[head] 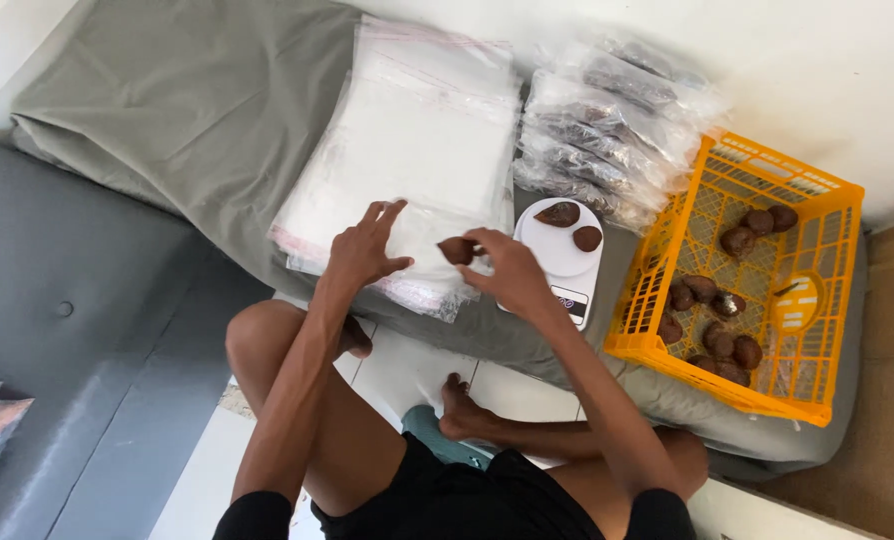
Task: Weighing dried fruits on a digital scale and placing them into plastic bags for packaging
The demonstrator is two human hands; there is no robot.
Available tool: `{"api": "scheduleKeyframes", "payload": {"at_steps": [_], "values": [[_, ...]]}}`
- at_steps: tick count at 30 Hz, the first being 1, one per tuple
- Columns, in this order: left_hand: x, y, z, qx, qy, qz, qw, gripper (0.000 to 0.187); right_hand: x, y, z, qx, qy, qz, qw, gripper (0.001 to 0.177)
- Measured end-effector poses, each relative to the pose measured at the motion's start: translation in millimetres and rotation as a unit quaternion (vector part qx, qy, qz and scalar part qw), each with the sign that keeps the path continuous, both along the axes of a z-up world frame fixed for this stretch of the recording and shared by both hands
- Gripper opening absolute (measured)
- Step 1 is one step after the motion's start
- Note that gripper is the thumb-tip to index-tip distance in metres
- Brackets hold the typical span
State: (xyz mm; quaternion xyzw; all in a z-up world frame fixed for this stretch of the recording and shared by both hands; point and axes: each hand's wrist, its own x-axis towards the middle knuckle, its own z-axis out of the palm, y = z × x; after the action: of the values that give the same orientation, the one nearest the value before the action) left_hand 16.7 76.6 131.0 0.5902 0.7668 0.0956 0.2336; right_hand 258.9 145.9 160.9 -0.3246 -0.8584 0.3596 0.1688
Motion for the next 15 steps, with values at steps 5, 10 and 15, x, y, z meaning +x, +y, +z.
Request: {"api": "scheduleKeyframes", "payload": {"at_steps": [5, 10, 15], "values": [[-3.4, 4.1, -9.9, -0.008, -0.016, -0.018, 1.0, 0.095, -50.8, 14.3, -38.7, 0.017, -0.062, 0.041, 0.997, 0.035], [-6.1, 7.0, -17.1, -0.011, -0.025, -0.022, 0.999, 0.093, -81.1, 22.2, -76.0, 0.092, -0.185, 0.052, 0.977, 0.034], [-6.8, 9.0, -19.4, 0.0, -0.035, -0.026, 0.999, 0.091, -96.3, 31.4, -112.9, 0.168, -0.207, 0.059, 0.962, 0.043]]}}
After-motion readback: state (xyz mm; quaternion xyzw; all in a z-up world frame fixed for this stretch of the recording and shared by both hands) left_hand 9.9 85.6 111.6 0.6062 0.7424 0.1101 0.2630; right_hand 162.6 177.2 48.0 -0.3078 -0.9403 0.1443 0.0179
